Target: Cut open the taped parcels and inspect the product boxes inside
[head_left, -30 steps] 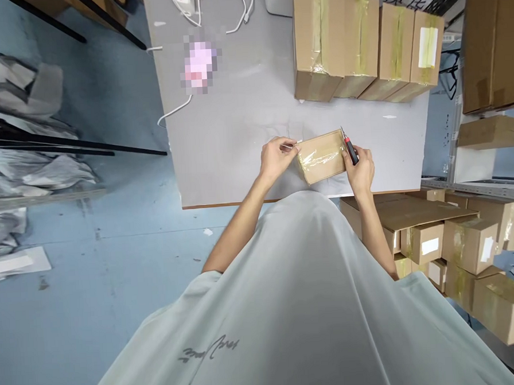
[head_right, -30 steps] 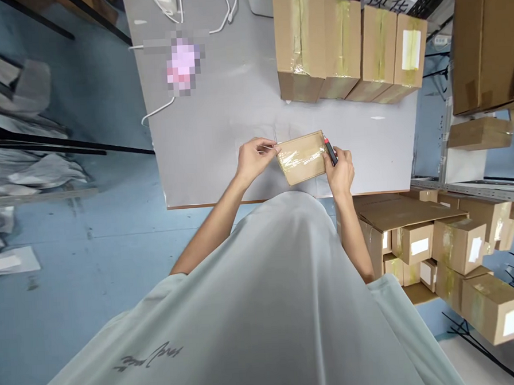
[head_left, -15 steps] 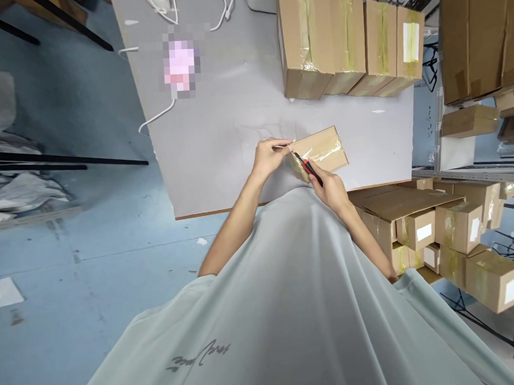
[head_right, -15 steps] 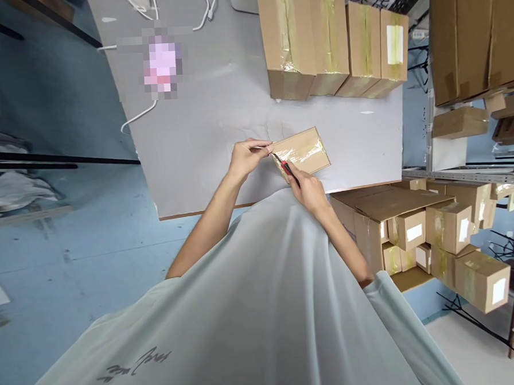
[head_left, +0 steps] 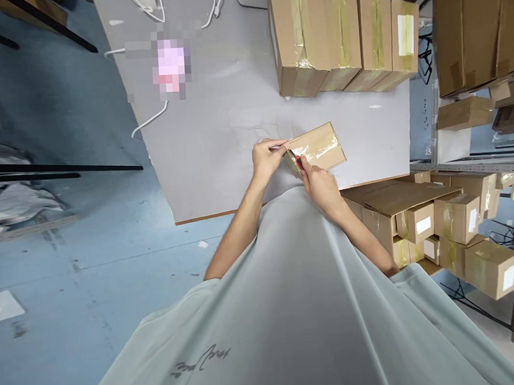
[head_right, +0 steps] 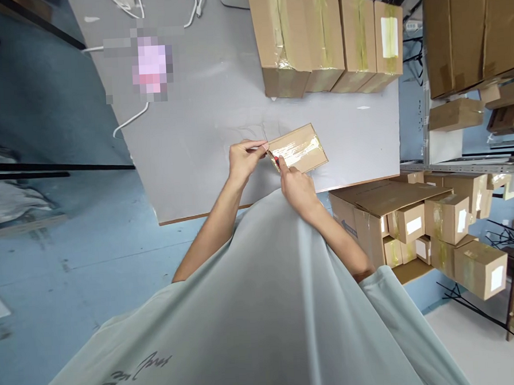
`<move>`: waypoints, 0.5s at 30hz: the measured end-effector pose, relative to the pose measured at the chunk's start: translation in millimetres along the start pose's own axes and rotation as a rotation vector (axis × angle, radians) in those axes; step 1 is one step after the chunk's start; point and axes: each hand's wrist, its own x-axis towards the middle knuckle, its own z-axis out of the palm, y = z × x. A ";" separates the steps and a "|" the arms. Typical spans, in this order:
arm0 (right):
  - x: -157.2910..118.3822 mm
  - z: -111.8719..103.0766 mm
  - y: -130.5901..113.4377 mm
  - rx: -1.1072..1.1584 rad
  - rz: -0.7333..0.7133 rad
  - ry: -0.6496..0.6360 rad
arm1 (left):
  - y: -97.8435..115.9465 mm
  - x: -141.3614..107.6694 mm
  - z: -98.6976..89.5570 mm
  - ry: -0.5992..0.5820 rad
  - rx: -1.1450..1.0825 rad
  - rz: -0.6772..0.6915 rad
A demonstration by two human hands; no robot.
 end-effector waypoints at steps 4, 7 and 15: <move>-3.5 -1.6 -6.4 -0.036 0.026 -0.016 | 7.1 -5.8 3.1 0.021 0.105 0.046; -13.6 -3.9 -10.5 -0.060 0.036 -0.041 | 11.9 -14.1 7.6 0.031 0.131 0.062; -22.3 -4.2 -10.3 -0.039 0.051 -0.075 | 11.8 -25.7 11.4 0.068 0.157 0.060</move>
